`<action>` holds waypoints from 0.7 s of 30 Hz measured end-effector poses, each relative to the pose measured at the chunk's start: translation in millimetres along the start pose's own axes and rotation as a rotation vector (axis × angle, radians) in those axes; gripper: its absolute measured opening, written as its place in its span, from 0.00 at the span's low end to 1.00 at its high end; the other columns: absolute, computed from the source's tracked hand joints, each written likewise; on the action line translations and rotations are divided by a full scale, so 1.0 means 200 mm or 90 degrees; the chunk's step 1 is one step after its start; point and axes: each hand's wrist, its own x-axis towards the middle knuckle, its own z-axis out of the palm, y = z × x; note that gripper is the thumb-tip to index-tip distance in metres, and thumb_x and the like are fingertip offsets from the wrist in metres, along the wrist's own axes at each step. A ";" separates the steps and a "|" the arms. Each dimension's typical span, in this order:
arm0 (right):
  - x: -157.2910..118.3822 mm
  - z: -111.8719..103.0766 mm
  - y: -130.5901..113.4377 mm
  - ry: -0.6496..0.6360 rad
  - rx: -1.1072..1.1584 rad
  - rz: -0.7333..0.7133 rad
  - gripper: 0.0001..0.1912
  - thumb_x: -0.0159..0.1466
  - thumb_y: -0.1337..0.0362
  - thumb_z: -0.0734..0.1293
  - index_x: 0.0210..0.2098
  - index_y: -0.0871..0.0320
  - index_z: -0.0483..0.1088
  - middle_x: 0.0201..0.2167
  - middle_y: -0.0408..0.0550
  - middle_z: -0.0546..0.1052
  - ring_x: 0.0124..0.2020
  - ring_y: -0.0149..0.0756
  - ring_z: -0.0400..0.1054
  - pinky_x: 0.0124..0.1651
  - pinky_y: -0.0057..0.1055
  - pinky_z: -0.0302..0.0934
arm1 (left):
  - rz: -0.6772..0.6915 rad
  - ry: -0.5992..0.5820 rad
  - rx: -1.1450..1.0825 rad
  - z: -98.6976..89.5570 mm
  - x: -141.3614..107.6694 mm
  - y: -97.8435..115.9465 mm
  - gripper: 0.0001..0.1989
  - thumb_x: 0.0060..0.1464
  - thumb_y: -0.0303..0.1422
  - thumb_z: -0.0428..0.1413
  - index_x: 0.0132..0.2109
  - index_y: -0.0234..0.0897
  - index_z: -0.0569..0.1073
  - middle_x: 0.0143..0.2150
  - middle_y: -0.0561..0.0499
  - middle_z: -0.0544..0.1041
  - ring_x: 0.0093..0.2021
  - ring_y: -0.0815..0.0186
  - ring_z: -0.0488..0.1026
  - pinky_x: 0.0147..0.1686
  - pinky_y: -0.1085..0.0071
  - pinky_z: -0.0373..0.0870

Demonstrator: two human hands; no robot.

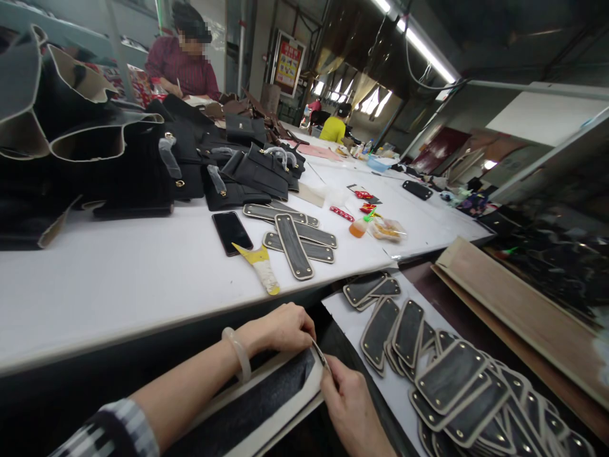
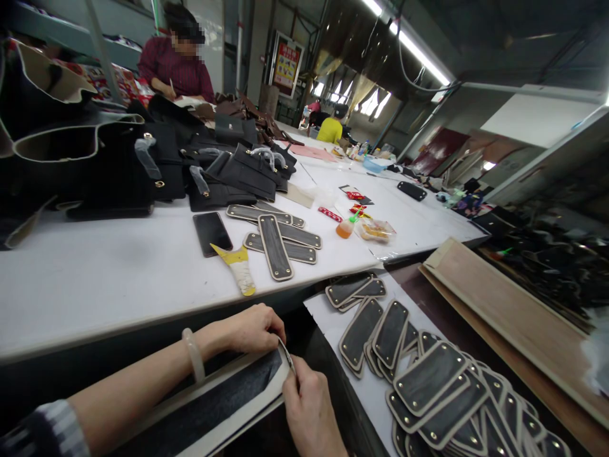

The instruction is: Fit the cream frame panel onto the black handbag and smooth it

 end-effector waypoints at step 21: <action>-0.04 0.10 0.17 0.084 0.218 0.040 0.32 0.64 0.43 0.64 0.55 0.62 0.73 0.45 0.56 0.79 0.44 0.47 0.75 0.47 0.28 0.69 | 0.060 -0.082 -0.070 -0.03 0.03 -0.06 0.12 0.52 0.32 0.58 0.43 0.43 0.82 0.36 0.55 0.81 0.37 0.66 0.76 0.35 0.78 0.67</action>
